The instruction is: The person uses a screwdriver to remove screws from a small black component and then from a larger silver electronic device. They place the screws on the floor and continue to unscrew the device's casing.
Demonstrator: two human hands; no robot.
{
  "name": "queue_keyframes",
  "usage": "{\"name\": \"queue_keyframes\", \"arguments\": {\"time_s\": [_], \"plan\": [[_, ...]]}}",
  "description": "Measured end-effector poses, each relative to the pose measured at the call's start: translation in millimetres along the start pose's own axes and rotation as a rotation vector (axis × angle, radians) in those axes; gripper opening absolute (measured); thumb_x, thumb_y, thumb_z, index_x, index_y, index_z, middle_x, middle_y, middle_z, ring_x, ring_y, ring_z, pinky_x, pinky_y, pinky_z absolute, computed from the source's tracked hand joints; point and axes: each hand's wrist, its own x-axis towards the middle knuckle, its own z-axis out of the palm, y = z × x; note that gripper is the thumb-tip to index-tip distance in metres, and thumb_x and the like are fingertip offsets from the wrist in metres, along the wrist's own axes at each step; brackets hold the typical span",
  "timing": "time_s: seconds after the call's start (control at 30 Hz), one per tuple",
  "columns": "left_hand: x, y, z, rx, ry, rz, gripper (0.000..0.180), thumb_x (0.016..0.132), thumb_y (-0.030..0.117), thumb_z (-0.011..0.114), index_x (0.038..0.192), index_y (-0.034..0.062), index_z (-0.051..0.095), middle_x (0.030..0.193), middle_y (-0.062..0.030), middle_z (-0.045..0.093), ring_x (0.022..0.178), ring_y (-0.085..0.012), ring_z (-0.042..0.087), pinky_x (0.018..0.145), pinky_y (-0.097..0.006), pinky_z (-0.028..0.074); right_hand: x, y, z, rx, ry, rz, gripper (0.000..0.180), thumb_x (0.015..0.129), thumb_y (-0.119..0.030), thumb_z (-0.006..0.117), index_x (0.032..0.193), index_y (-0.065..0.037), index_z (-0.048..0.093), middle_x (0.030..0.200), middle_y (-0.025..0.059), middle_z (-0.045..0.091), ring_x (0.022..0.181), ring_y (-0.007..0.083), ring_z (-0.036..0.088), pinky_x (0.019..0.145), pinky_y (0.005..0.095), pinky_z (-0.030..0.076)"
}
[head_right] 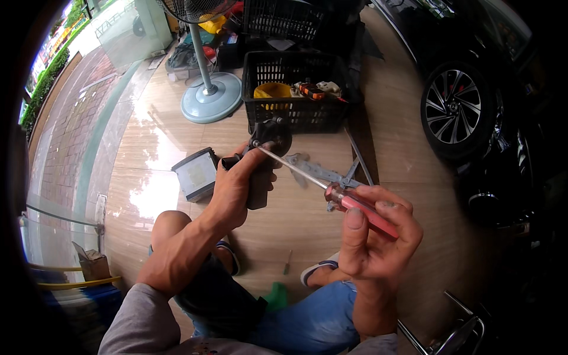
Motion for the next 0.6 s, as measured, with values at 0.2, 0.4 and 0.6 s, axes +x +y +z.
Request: {"name": "queue_keyframes", "arguments": {"time_s": [0.2, 0.4, 0.6], "plan": [[-1.6, 3.0, 0.5, -0.013, 0.002, 0.012, 0.028, 0.097, 0.031, 0.066, 0.111, 0.0063, 0.066, 0.089, -0.002, 0.065, 0.072, -0.0104, 0.062, 0.062, -0.026, 0.051, 2.8, 2.7, 6.8, 0.052, 0.057, 0.057, 0.042, 0.097, 0.0, 0.062, 0.128, -0.002, 0.034, 0.115, 0.0277, 0.059, 0.09, 0.0264, 0.069, 0.078, 0.0356, 0.064], [-2.5, 4.1, 1.0, -0.039, -0.016, 0.015, 0.028, 0.098, 0.03, 0.065, 0.111, 0.0063, 0.066, 0.088, -0.0022, 0.065, 0.071, -0.0101, 0.062, 0.062, -0.026, 0.051, 2.0, 6.2, 9.0, 0.073, 0.079, 0.021, 0.04, 0.097, 0.0, 0.061, 0.128, -0.001, 0.034, 0.115, 0.0282, 0.059, 0.086, 0.0265, 0.07, 0.076, 0.0353, 0.065], [-2.1, 3.2, -3.2, 0.039, -0.019, 0.003, 0.029, 0.098, 0.031, 0.064, 0.111, 0.0061, 0.066, 0.093, -0.0041, 0.068, 0.072, -0.0105, 0.061, 0.062, -0.026, 0.05, 4.5, 2.7, 11.7, 0.094, 0.056, 0.045, 0.04, 0.097, 0.0, 0.062, 0.127, -0.001, 0.035, 0.115, 0.0282, 0.058, 0.087, 0.0265, 0.07, 0.078, 0.0356, 0.065]]}}
